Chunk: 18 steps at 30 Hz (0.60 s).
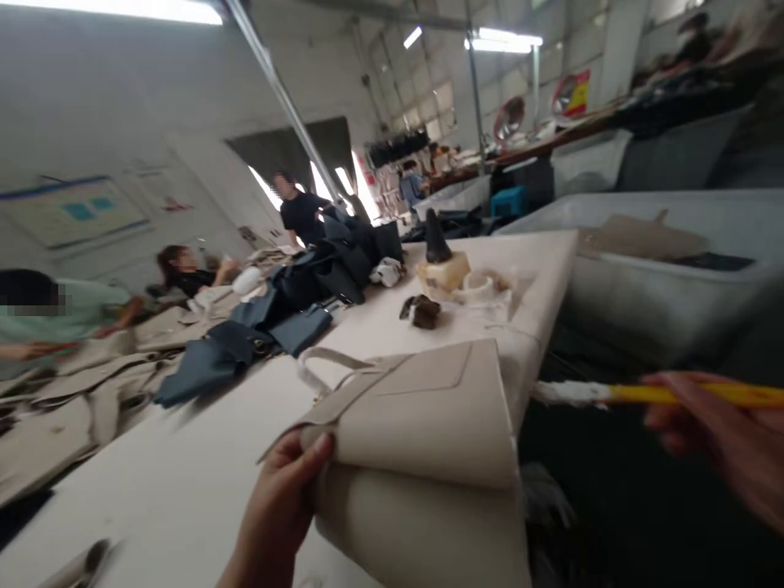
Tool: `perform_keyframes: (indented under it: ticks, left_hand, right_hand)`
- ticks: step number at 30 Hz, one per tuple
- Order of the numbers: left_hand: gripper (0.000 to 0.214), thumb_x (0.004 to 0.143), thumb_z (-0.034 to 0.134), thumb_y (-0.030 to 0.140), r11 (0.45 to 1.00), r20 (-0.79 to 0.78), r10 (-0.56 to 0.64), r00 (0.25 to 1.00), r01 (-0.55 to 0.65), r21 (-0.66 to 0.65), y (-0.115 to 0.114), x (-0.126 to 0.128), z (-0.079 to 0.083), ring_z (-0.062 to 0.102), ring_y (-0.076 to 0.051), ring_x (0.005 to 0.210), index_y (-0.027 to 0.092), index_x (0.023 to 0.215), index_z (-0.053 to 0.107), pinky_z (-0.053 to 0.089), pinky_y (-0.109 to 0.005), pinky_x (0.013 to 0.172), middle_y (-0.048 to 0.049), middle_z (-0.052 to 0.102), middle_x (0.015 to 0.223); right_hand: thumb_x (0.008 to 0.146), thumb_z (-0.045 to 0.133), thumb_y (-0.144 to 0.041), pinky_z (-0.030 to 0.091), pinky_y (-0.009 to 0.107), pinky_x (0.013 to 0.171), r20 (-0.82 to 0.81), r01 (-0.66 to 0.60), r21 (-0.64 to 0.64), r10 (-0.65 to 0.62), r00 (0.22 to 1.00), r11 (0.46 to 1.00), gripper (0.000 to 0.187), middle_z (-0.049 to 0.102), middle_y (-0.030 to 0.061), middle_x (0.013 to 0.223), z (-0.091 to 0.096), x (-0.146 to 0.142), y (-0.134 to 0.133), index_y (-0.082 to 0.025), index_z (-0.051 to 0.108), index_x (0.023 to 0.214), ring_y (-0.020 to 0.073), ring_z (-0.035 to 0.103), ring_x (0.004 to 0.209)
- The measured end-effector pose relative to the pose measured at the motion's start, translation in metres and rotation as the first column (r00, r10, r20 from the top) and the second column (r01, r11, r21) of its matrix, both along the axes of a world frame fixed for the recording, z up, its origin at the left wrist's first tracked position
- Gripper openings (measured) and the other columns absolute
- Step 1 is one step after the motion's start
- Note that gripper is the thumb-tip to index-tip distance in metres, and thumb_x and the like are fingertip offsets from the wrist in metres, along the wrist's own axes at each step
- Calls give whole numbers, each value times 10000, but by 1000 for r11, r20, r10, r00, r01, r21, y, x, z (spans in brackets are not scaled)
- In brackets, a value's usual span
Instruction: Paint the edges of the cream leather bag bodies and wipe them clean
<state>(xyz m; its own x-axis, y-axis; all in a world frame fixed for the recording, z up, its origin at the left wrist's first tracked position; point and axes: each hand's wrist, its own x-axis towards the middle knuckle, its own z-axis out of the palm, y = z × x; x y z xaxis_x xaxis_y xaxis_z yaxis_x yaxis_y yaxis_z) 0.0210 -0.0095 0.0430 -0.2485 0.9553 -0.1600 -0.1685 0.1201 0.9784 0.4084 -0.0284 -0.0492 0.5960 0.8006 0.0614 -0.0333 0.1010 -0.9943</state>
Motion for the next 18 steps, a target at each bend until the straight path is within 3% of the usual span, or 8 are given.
perform_keyframes:
  ticks: [3, 7, 12, 14, 18]
  left_hand:
    - [413, 331, 912, 364, 998, -34, -8, 999, 6, -57, 4, -6, 2, 578, -138, 466, 148, 606, 693, 478, -217, 443, -6, 642, 525]
    - [451, 313, 911, 348, 997, -24, -58, 998, 57, -55, 4, -3, -3, 607, -152, 515, 143, 657, 706, 504, -222, 476, -17, 667, 580]
    - [431, 338, 906, 329, 994, -25, -85, 996, 83, -75, 4, 5, -7, 604, -159, 487, 126, 655, 695, 504, -233, 456, -22, 658, 554]
    - [426, 354, 904, 324, 993, -22, -105, 994, 103, -61, 3, 4, -9, 601, -157, 478, 121, 663, 693, 501, -233, 450, -26, 660, 557]
    - [375, 415, 890, 308, 986, -12, -159, 987, 158, -48, 1, -1, -10, 604, -155, 485, 119, 659, 678, 503, -233, 459, -36, 672, 581]
  right_hand:
    - [639, 743, -579, 476, 225, 398, -96, -20, -26, 18, 995, 999, 398, 607, 34, 591, 13, -7, -12, -208, 651, 749, 149, 545, 474]
    - [704, 705, -603, 458, 190, 405, -56, -197, -15, 196, 979, 980, 456, 618, 22, 590, 19, -19, -25, -170, 639, 829, 122, 546, 469]
    - [701, 602, -703, 419, 203, 356, 10, -455, -189, 465, 885, 870, 567, 608, 27, 513, 9, -40, -33, -150, 589, 828, 130, 528, 377]
    - [711, 571, -695, 417, 207, 356, 65, -469, -214, 492, 868, 857, 546, 610, 34, 504, 3, -45, -28, -156, 579, 801, 136, 536, 374]
    - [770, 544, -578, 458, 222, 399, 148, -347, -153, 368, 918, 925, 415, 636, 41, 542, -2, -41, -6, -166, 574, 810, 145, 565, 404]
